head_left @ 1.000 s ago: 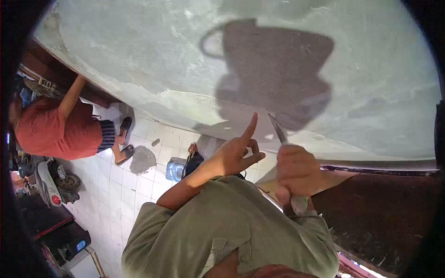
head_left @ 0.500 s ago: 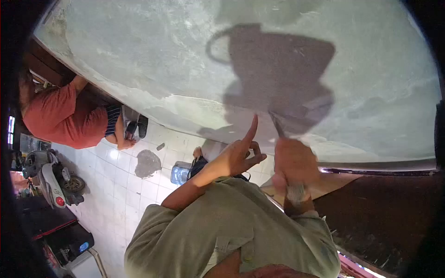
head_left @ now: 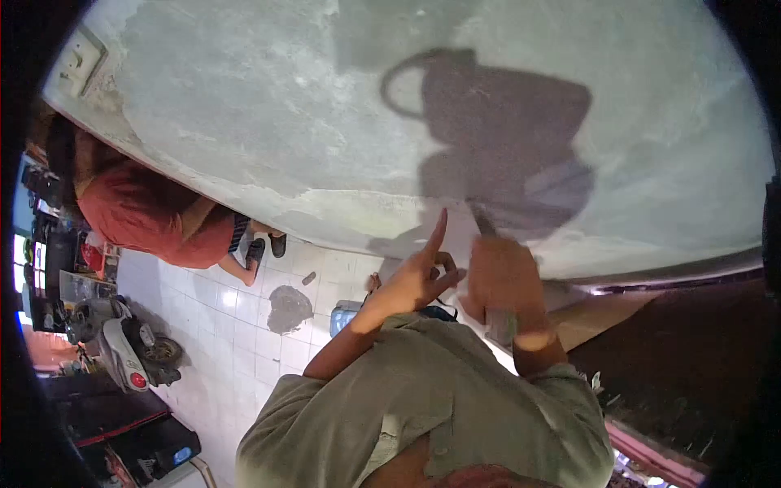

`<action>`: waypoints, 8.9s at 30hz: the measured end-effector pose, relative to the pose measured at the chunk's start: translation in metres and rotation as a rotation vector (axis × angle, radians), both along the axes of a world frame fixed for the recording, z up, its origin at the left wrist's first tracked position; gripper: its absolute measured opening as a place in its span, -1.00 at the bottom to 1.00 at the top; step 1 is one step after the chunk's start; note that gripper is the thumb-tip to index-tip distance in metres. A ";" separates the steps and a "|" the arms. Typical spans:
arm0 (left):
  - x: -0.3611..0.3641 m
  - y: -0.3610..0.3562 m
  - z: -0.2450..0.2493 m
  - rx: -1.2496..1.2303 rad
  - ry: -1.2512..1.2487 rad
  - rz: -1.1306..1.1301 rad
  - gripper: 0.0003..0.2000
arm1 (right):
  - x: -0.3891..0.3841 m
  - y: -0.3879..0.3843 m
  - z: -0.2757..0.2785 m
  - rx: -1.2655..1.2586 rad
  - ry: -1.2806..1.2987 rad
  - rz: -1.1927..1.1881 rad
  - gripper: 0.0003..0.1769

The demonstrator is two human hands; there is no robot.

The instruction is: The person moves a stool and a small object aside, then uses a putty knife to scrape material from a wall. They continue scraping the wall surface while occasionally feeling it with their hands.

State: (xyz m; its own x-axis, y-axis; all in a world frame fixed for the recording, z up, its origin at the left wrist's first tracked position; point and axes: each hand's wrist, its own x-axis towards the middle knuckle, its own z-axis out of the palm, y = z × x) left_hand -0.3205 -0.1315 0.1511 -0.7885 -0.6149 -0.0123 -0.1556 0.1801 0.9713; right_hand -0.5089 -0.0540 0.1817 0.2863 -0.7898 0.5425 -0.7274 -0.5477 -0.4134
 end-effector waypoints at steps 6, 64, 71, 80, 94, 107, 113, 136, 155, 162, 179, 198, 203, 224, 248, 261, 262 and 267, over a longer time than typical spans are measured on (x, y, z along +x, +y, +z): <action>0.009 -0.004 -0.018 0.068 0.109 0.009 -0.09 | 0.043 -0.006 0.050 -0.102 -0.494 0.272 -0.57; 0.154 -0.054 -0.081 0.108 0.414 0.306 -0.80 | 0.125 -0.025 0.004 0.288 -0.722 0.301 -0.78; 0.127 -0.059 -0.061 0.493 0.614 0.479 -0.60 | 0.122 -0.044 0.063 0.628 -0.194 0.063 -0.48; 0.084 -0.034 -0.027 0.281 0.625 0.504 -0.32 | 0.143 -0.065 0.072 0.588 0.096 -0.102 -0.32; 0.085 -0.042 -0.017 -0.026 0.250 0.380 0.01 | 0.135 -0.056 0.031 0.622 0.024 -0.314 -0.49; 0.094 -0.048 -0.025 0.021 0.159 0.388 0.01 | 0.148 -0.062 0.001 0.525 -0.049 -0.308 -0.48; 0.092 -0.046 -0.031 -0.092 0.246 0.485 -0.04 | 0.153 -0.061 -0.005 0.509 -0.060 -0.343 -0.47; 0.083 -0.035 -0.037 -0.011 0.239 0.382 -0.01 | 0.152 -0.041 -0.003 0.495 -0.064 -0.382 -0.47; 0.082 -0.038 -0.030 -0.043 0.164 0.442 -0.03 | 0.143 -0.053 -0.007 0.584 -0.139 -0.354 -0.45; 0.086 -0.039 -0.035 -0.026 0.296 0.385 -0.03 | 0.152 -0.047 -0.005 0.573 -0.308 -0.336 -0.43; 0.097 -0.043 -0.035 0.031 0.364 0.427 -0.05 | 0.161 -0.051 0.001 0.664 -0.282 -0.376 -0.48; 0.121 -0.010 -0.027 0.498 0.824 0.428 -0.55 | 0.168 -0.004 -0.064 0.869 -0.931 -0.204 -0.61; 0.112 -0.010 -0.026 0.510 0.968 0.256 -0.53 | 0.179 -0.001 -0.052 0.654 -1.264 -0.188 -0.71; -0.148 -0.054 0.157 -1.913 -0.005 0.159 -0.29 | 0.092 0.176 -0.040 0.203 -1.165 -0.601 -0.64; -0.023 0.026 -0.216 -0.518 -0.657 -0.115 -0.39 | 0.021 0.287 -0.064 0.140 -0.864 -0.920 -0.52; -0.057 0.106 -0.069 0.978 0.258 -0.059 -0.47 | 0.065 0.150 -0.071 0.265 -0.931 -0.954 -0.56; -0.057 0.096 -0.071 1.016 0.330 -0.039 -0.50 | 0.065 0.141 -0.076 0.276 -0.864 -0.976 -0.51; -0.071 0.061 -0.046 0.929 0.460 0.074 -0.65 | 0.073 0.089 -0.084 -0.110 -0.545 -1.124 -0.44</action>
